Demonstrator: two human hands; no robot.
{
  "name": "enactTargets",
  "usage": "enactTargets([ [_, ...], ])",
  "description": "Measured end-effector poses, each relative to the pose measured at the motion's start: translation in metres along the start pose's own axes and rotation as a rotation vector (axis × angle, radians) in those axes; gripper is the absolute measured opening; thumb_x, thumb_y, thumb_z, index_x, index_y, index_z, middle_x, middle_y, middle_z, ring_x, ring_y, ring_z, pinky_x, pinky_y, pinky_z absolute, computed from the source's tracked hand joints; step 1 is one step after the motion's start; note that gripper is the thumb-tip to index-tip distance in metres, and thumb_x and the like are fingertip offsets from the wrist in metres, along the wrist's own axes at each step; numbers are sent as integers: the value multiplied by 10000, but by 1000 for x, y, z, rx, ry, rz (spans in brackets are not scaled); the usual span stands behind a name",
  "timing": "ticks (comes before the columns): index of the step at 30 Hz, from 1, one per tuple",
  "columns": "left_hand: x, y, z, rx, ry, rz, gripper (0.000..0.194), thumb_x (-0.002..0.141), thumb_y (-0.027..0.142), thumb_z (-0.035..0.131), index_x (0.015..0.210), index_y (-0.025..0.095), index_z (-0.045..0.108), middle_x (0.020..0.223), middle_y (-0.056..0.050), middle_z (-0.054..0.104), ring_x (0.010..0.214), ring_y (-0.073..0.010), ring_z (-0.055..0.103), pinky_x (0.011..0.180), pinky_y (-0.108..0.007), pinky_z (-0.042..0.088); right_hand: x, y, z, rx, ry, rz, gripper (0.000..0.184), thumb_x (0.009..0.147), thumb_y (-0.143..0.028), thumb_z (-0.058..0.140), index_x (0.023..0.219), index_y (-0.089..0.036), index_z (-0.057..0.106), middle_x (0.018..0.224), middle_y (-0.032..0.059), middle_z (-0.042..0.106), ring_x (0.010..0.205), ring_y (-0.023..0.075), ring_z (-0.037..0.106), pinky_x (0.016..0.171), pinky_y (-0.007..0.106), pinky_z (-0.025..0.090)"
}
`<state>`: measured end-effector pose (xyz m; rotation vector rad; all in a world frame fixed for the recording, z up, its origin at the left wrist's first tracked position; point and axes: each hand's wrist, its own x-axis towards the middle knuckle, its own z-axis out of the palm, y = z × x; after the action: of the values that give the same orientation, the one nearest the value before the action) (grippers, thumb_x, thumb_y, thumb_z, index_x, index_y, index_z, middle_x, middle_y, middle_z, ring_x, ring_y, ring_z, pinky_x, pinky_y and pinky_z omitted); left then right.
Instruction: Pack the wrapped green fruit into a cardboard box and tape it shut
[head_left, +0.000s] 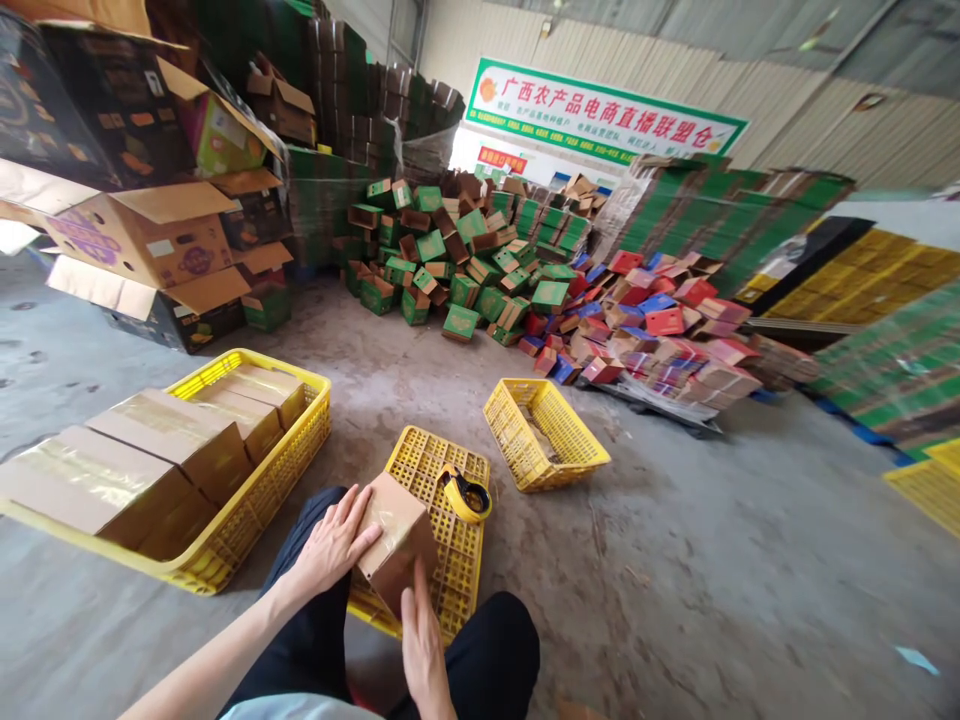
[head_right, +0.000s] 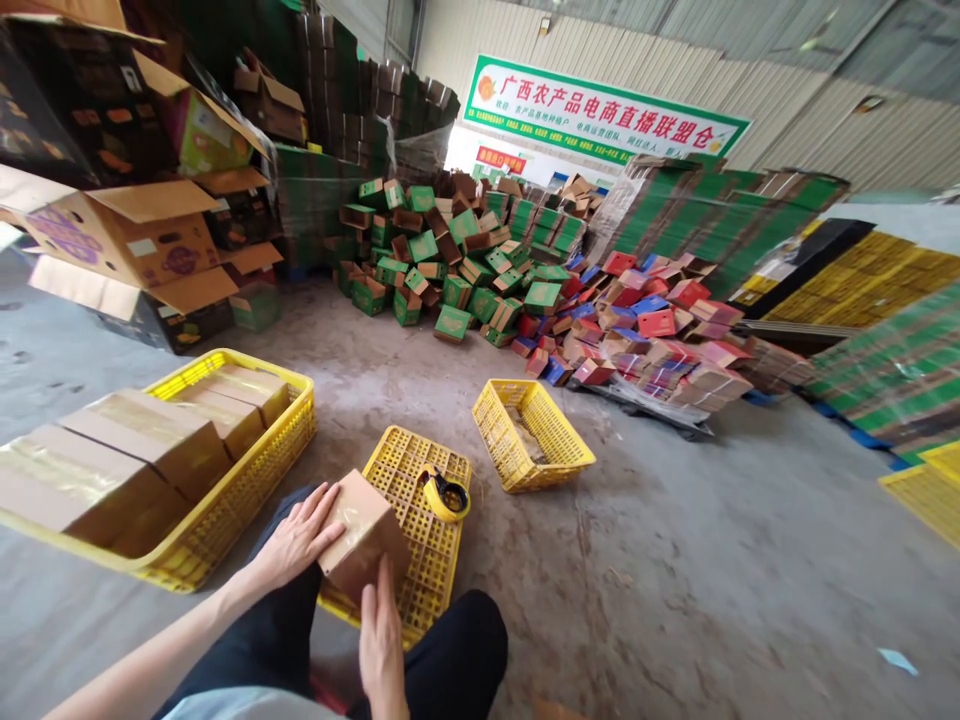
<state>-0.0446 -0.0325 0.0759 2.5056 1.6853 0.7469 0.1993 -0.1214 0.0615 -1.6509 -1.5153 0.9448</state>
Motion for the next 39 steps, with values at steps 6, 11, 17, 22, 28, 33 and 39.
enactTargets([
  [6,5,-25,11,-41,0,6,522,1105,281,372,1618,363,427,1657,-136,429,1410,-335,500,1065,-532,521,21,50,15,362,-133,592,1054,914,-882,128,1625,-158,415,1619,263,475,1386,355,612,1051,531,566],
  [11,-1,-42,27,-65,40,42,502,1083,205,375,1531,344,554,1671,-146,412,1401,-379,479,1078,-613,482,28,47,10,463,-30,585,946,890,-875,182,1549,-288,523,1594,173,539,1395,305,611,1027,500,571],
  [17,-3,-24,41,-548,-94,-233,512,1112,391,321,1606,361,451,1679,-74,434,1484,-322,450,1237,-611,337,28,46,-40,310,232,513,865,820,-771,573,1493,-227,594,1546,178,589,1367,343,626,973,451,602],
  [22,15,10,53,-1048,-262,-658,796,1003,732,413,1537,164,572,1611,-136,522,1562,-343,383,1312,-474,264,35,57,-69,101,326,534,1057,779,-821,548,1569,-122,492,1599,213,504,1481,353,501,1155,409,476],
  [28,-6,16,73,-1128,-376,-683,967,968,845,302,1508,93,581,1585,-165,535,1537,-347,424,1296,-463,312,30,57,-49,-147,329,441,1091,815,-846,526,1566,-56,476,1630,264,441,1549,399,383,1260,447,331],
  [33,-17,27,88,-740,-267,-354,671,1072,589,392,1588,167,473,1720,-141,322,1617,-299,239,1332,-515,227,18,48,-32,-460,280,354,965,978,-721,354,1625,-7,357,1729,288,222,1626,440,143,1268,644,203],
  [39,-23,46,95,-103,-166,51,621,1100,488,405,1589,109,455,1659,-217,419,1597,-378,286,1236,-612,377,12,44,-20,-804,117,202,823,1051,-565,308,1622,26,347,1708,282,255,1613,424,225,1261,671,196],
])
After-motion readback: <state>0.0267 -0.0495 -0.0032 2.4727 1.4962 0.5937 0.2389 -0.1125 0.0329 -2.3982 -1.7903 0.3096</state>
